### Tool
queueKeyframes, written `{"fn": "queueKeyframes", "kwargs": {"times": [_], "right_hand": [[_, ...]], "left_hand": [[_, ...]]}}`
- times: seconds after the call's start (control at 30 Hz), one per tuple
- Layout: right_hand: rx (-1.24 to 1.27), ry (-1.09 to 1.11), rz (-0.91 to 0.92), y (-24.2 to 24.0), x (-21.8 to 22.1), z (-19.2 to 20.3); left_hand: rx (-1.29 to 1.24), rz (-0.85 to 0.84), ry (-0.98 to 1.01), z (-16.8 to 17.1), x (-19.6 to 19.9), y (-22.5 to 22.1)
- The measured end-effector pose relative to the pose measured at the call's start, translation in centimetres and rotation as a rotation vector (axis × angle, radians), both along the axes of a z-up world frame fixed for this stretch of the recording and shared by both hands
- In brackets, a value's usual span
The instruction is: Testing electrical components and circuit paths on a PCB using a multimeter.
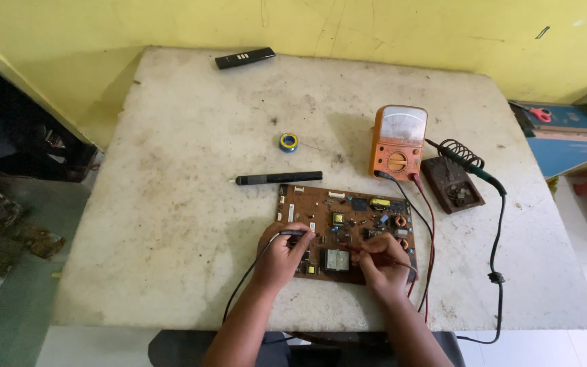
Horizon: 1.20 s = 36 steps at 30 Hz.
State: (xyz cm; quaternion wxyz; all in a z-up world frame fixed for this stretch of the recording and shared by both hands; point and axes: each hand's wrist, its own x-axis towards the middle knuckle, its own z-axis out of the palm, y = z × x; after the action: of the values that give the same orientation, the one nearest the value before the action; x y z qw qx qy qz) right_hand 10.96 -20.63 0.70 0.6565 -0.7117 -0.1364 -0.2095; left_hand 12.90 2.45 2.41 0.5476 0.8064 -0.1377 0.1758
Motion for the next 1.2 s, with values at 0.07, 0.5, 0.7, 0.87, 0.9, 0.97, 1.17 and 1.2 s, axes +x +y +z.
{"fn": "queueKeyframes", "kwargs": {"times": [0.07, 0.5, 0.7, 0.87, 0.9, 0.97, 1.17, 1.2], "right_hand": [[-0.005, 0.003, -0.001, 0.1, 0.1, 0.2], [-0.090, 0.047, -0.130, 0.1, 0.0, 0.4], [-0.140, 0.070, -0.162, -0.8, 0.2, -0.4], [-0.136, 0.105, -0.171, -0.4, 0.0, 0.3], [-0.139, 0.123, -0.181, -0.4, -0.1, 0.3], [-0.136, 0.124, -0.175, -0.5, 0.0, 0.1], [-0.053, 0.111, -0.160, -0.8, 0.5, -0.9], [-0.015, 0.090, -0.165, -1.0, 0.7, -1.1]], "left_hand": [[-0.022, -0.005, 0.017, 0.0, 0.0, 0.0], [-0.064, -0.021, 0.116, -0.4, -0.1, 0.1], [-0.033, 0.014, -0.005, -1.3, 0.3, -0.1], [-0.012, 0.003, 0.033, -0.7, 0.1, 0.2], [-0.008, -0.009, 0.019, -0.6, 0.0, 0.2], [-0.020, -0.005, 0.048, -0.7, 0.0, 0.2], [-0.060, 0.032, 0.071, -1.0, 0.1, 0.0], [-0.098, 0.066, 0.049, -1.1, 0.1, -0.2]]}}
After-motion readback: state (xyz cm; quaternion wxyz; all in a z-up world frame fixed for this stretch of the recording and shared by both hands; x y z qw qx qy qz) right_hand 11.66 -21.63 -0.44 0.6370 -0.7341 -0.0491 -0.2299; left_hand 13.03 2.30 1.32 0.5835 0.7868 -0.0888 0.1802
